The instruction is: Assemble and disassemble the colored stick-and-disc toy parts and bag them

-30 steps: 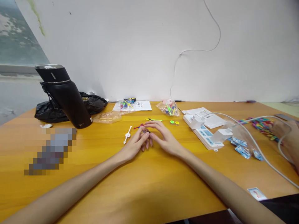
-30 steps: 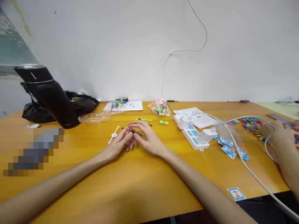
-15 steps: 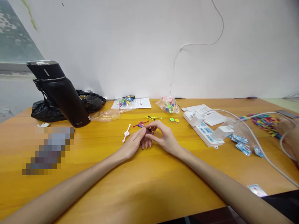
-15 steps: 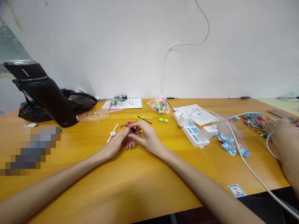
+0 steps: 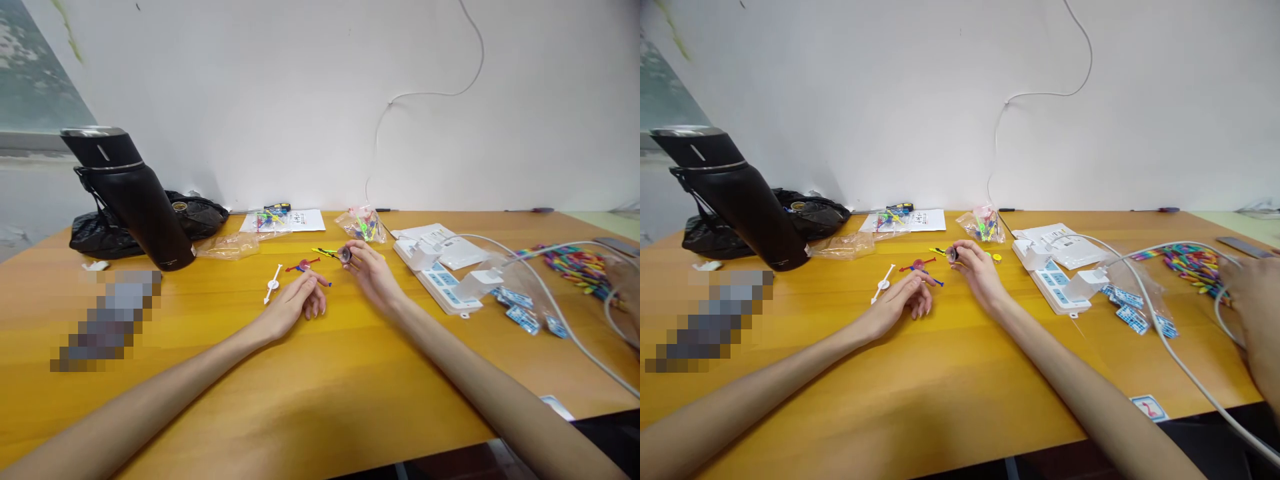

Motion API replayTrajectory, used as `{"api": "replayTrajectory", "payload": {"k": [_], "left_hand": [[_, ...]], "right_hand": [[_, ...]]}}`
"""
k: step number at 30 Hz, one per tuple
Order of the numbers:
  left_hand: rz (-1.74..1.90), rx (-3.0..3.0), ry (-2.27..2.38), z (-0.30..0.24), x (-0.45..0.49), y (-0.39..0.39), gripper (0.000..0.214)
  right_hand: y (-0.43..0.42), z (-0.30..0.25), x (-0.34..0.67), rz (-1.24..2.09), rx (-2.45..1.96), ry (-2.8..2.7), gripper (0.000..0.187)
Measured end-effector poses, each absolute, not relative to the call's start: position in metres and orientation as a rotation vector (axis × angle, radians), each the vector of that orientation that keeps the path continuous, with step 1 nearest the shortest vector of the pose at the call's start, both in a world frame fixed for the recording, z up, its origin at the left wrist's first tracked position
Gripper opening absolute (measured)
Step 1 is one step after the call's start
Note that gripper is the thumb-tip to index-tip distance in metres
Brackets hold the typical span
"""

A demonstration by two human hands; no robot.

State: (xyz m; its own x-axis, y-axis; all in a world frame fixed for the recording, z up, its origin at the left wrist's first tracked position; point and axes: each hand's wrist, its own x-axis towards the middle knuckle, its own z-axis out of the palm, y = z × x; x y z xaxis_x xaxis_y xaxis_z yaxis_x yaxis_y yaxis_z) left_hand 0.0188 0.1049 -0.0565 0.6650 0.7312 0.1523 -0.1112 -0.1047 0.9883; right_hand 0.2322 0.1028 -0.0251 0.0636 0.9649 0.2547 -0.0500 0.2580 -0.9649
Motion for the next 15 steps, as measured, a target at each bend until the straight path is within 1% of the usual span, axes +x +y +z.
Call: {"api": "replayTrajectory", "payload": {"k": [2,5,7,9,11,13,15], "left_hand": [[0.761,1.536,0.54,-0.057,0.019,0.105,0.04],[0.74,1.569,0.541,-0.056,0.018,0.104,0.038],[0.727,1.595,0.539,-0.056,0.018,0.103,0.038],[0.718,1.618,0.536,-0.055,0.018,0.102,0.037],[0.709,1.64,0.537,-0.054,0.017,0.101,0.036],[0.7,1.663,0.537,-0.053,0.017,0.1,0.036],[0.695,1.691,0.535,-0.053,0.016,0.1,0.036]], "right_hand": [[0.103,-0.022,0.243,0.647,-1.209,-1.541,0.015],[0.101,-0.016,0.26,-0.009,-1.511,-1.872,0.008],[0.1,-0.013,0.271,-0.242,-1.694,-1.933,0.009],[0.101,-0.013,0.28,-0.271,-1.871,-1.994,0.01],[0.102,-0.015,0.285,-0.203,-2.008,-2.084,0.01],[0.102,-0.016,0.287,-0.165,-2.088,-2.144,0.01],[0.1,-0.017,0.285,-0.195,-2.125,-2.154,0.01]]}}
